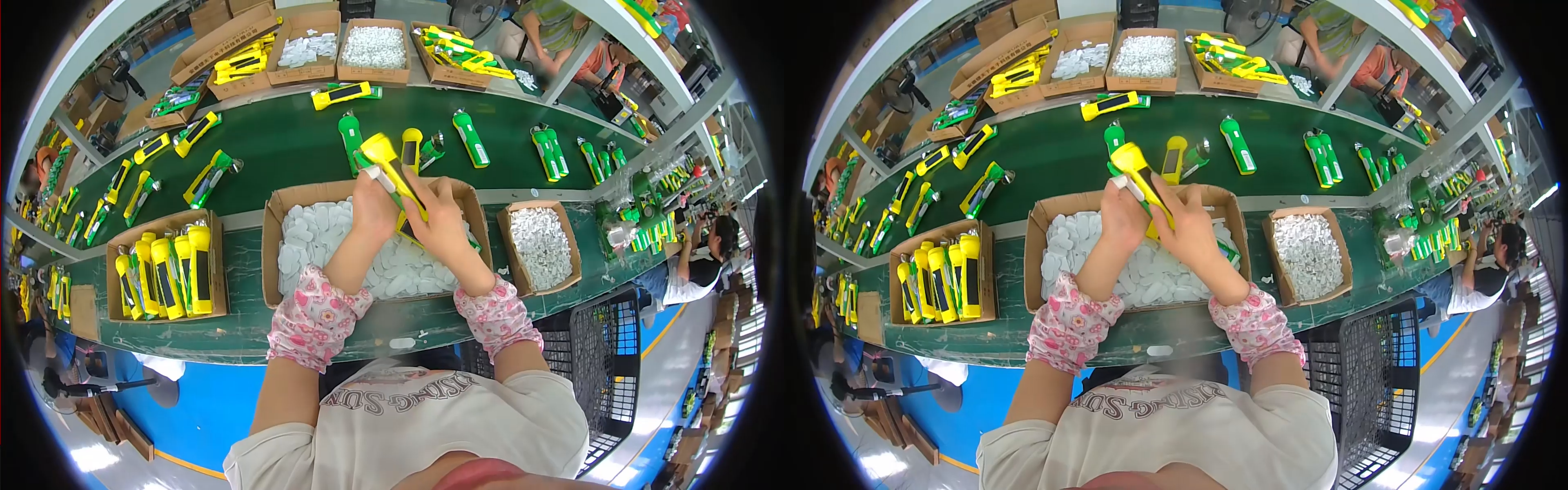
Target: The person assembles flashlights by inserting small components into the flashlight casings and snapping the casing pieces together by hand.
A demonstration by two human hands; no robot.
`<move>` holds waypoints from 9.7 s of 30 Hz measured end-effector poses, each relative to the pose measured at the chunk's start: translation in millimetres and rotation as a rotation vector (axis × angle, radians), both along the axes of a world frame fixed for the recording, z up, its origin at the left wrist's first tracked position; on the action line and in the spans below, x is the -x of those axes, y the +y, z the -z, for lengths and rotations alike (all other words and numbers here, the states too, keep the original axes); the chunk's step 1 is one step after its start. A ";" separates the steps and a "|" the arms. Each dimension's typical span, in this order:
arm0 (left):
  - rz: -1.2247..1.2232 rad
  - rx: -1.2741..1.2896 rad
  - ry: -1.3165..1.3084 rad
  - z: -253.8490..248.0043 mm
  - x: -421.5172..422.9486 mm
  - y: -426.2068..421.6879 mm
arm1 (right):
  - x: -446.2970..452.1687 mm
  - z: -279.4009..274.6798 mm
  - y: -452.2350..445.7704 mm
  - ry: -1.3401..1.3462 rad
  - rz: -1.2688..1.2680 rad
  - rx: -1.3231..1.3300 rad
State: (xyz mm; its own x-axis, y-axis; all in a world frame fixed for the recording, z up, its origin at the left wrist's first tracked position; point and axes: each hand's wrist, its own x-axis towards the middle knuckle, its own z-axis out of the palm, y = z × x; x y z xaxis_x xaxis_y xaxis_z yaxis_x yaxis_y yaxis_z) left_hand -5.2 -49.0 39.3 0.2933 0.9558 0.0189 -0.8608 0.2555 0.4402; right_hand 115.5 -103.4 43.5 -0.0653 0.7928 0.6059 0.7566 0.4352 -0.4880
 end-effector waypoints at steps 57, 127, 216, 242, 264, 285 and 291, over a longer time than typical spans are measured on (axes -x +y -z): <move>0.316 0.074 0.203 41.5 -21.2 7.9 | -178.4 -5.7 -37.1 0.629 0.152 0.474; 0.380 -0.597 1.969 76.7 -136.8 169.4 | -224.4 64.5 134.0 0.134 0.328 0.693; 0.013 0.040 0.106 17.3 -24.7 18.7 | -39.6 -19.3 6.2 0.265 -0.104 0.115; -0.148 -0.117 0.341 29.7 -28.6 10.0 | -23.2 36.1 4.5 -0.159 0.015 0.011; 0.505 -0.277 0.327 7.5 -29.1 2.8 | -70.6 -28.4 -45.2 0.435 -0.348 0.716; 0.321 0.161 -0.215 1.5 0.2 27.9 | -255.0 65.3 -115.8 0.168 0.481 0.478; 0.297 0.070 -0.126 27.2 -18.2 28.8 | -217.4 10.3 -69.0 0.313 0.223 0.247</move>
